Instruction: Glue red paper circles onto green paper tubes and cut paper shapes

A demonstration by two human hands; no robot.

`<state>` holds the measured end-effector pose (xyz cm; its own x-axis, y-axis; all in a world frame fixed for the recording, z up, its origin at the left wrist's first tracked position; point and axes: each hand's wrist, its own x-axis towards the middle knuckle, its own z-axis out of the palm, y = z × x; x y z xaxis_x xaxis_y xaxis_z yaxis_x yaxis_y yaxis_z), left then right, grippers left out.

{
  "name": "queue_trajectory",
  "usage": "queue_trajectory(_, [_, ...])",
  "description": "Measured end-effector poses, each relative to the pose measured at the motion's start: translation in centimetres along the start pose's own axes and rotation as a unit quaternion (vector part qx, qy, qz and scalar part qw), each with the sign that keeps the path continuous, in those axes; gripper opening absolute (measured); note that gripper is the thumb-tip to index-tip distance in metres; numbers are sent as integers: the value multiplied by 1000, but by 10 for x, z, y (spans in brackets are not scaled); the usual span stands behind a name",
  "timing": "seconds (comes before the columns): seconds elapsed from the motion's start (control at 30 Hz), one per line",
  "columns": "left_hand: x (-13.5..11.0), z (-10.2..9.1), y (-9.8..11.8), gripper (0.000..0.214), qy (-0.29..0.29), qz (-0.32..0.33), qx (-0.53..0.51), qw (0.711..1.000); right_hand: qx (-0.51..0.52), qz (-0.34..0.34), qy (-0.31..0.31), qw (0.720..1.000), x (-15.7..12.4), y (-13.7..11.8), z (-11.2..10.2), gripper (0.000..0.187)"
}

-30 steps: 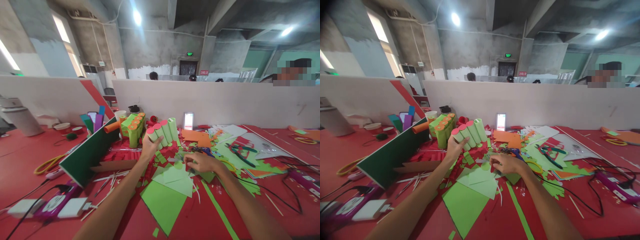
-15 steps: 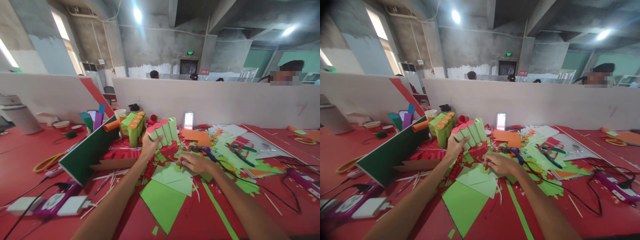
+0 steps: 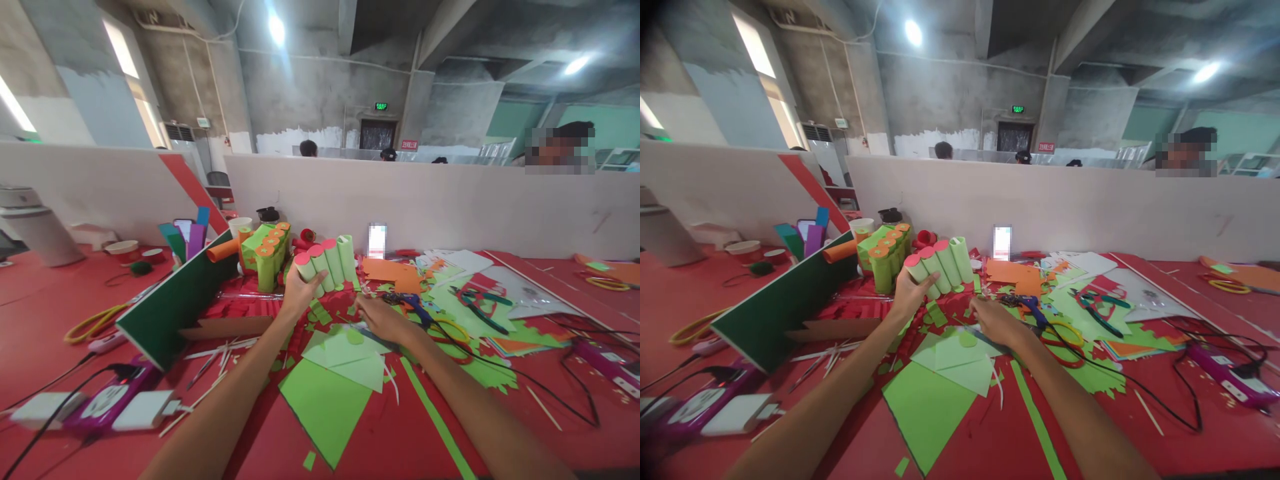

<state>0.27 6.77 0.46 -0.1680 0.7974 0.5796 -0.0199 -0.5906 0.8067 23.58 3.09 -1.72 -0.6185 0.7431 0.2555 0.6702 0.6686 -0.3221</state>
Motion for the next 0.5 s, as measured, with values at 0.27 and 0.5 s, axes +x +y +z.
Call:
queue_trajectory(0.27, [0,-1,0,48,1,-4,4,1000,-38,-19,-47,998,-8,-1,-19,19])
queue_trajectory(0.5, [0,1,4,51,4,0,13,1000,-40,33,21,998,1,-1,-11,39])
